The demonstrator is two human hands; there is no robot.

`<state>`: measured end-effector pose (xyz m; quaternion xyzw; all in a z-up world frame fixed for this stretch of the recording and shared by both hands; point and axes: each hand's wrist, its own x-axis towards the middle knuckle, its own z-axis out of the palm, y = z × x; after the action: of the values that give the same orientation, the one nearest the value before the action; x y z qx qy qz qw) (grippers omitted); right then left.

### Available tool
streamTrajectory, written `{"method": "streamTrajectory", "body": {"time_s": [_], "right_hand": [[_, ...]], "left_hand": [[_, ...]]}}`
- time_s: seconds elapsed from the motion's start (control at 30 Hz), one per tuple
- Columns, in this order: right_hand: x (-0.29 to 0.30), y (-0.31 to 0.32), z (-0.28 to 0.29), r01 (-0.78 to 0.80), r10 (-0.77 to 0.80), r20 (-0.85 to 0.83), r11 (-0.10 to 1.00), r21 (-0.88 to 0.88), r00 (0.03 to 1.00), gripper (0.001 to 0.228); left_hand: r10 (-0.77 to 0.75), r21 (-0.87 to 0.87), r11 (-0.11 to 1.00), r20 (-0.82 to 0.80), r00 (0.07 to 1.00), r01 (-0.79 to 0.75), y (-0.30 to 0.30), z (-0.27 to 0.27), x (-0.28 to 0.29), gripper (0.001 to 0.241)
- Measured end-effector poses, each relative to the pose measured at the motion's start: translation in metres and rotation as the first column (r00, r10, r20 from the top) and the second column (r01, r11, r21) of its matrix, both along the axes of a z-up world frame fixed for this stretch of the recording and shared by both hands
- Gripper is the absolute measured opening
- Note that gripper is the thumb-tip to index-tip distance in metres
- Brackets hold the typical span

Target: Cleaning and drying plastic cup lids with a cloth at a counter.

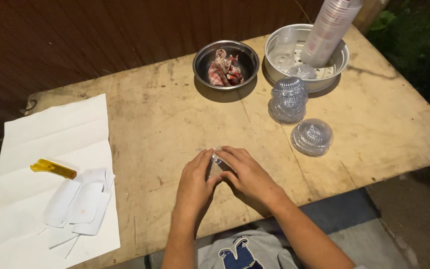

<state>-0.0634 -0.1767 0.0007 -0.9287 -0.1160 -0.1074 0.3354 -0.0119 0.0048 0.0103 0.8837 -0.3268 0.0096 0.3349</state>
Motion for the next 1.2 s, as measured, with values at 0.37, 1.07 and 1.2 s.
{"method": "streamTrajectory", "body": {"time_s": [0.37,1.07,1.2], "right_hand": [[0.003,-0.022,0.013,0.009,-0.008,0.105,1.0,-0.006,0.994,0.055],[0.042,-0.179,0.067,0.226,-0.175,0.316,0.965,-0.134,0.932,0.052],[0.046,-0.209,0.084,0.244,-0.203,0.275,0.962,-0.122,0.94,0.05]], "left_hand": [[0.003,-0.025,1.0,0.112,0.994,0.0,-0.021,0.006,0.007,0.08],[-0.135,-0.028,0.989,0.249,0.959,0.146,-0.191,0.038,0.084,0.088],[-0.131,-0.033,0.989,0.24,0.962,0.143,-0.228,0.046,0.093,0.084]]}}
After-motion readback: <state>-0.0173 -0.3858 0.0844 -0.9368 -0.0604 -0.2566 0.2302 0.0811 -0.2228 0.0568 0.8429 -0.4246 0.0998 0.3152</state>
